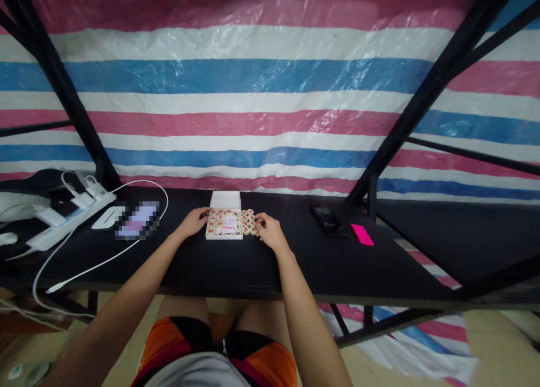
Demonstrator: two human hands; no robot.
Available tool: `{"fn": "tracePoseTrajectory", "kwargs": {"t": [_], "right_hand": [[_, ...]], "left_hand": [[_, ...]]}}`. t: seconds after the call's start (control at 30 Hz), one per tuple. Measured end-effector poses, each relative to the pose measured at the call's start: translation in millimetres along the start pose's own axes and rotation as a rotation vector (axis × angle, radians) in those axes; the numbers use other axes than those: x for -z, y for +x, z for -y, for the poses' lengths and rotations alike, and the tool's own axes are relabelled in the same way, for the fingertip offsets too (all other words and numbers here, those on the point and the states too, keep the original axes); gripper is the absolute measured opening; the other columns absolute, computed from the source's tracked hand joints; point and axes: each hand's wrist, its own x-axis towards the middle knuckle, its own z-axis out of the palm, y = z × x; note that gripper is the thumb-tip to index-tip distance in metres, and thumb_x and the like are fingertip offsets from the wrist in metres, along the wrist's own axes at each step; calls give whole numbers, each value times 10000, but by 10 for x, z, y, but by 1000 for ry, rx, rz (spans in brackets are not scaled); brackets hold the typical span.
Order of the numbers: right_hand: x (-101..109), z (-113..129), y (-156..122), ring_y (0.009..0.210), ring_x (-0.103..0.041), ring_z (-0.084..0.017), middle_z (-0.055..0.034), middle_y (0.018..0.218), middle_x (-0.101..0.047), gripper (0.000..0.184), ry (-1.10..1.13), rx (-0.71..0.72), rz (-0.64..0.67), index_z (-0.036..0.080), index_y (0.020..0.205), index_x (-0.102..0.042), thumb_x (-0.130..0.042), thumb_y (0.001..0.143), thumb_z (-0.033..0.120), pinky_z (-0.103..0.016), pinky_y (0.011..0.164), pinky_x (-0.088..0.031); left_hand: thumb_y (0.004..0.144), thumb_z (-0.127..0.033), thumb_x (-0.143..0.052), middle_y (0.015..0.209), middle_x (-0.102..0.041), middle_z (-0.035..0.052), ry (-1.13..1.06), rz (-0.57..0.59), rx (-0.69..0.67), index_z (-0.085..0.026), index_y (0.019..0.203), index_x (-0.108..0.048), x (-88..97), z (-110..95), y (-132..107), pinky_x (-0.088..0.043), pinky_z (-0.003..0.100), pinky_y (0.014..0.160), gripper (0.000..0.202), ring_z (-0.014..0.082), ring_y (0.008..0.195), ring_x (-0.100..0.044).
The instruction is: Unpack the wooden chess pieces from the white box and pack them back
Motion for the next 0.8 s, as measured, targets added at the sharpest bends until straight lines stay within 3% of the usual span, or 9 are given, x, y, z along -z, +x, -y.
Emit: {"fn": "tracePoseTrajectory", "kwargs": {"t": [0.1, 0.27, 0.37, 0.47, 0.57, 0.8], "right_hand": [[17, -33, 23, 562, -595, -101, 8, 814, -622, 254, -78, 42, -15, 205, 973, -585, -451, 756, 209, -215, 499, -491], [-65, 71, -11, 835, -609, -183, -66, 919, -645, 229, -396, 282, -146, 188, 968, -640, -460, 831, 219, -339, 826, -496], [-264, 262, -115, 1074, -551, -227, -99, 1094, -631, 272, -497, 551, -13, 204, 1085, -641, -463, 897, 286, -391, 980, -421], [-480, 407, -200, 1172, -501, -244, -87, 1246, -581, 335, -556, 748, 168, 245, 1202, -606, -473, 918, 364, -429, 1021, -386], [-590, 427, -214, 1203, -485, -248, -88, 1297, -557, 373, -572, 763, 201, 242, 1236, -593, -438, 940, 406, -436, 1026, -385], [-584, 371, -190, 1149, -535, -232, -95, 1255, -584, 376, -600, 740, 178, 191, 1110, -657, -389, 963, 410, -406, 1021, -402]], "left_hand": [[837, -160, -513, 1041, -692, 91, -4, -4, -9, -153, 1176, -645, -7, 12, 3, -478, 302, 920, 365, 191, 952, -642], [839, -166, -519, 1035, -695, 83, -3, -10, -7, -168, 1172, -646, -16, 20, 5, -478, 314, 918, 357, 190, 940, -641], [838, -158, -519, 1038, -693, 88, -8, -11, -10, -158, 1174, -643, -18, 15, 5, -477, 315, 919, 358, 190, 942, -640], [836, -149, -516, 1038, -691, 91, -10, -8, -16, -152, 1176, -639, -20, 15, 4, -475, 317, 922, 362, 191, 946, -639], [836, -153, -517, 1037, -688, 100, 4, -9, -15, -140, 1181, -636, -20, 16, 0, -473, 320, 922, 365, 196, 945, -638], [837, -149, -510, 1031, -692, 83, -26, 0, -23, -156, 1182, -636, -10, 4, -8, -477, 298, 905, 367, 184, 938, -637]]}}
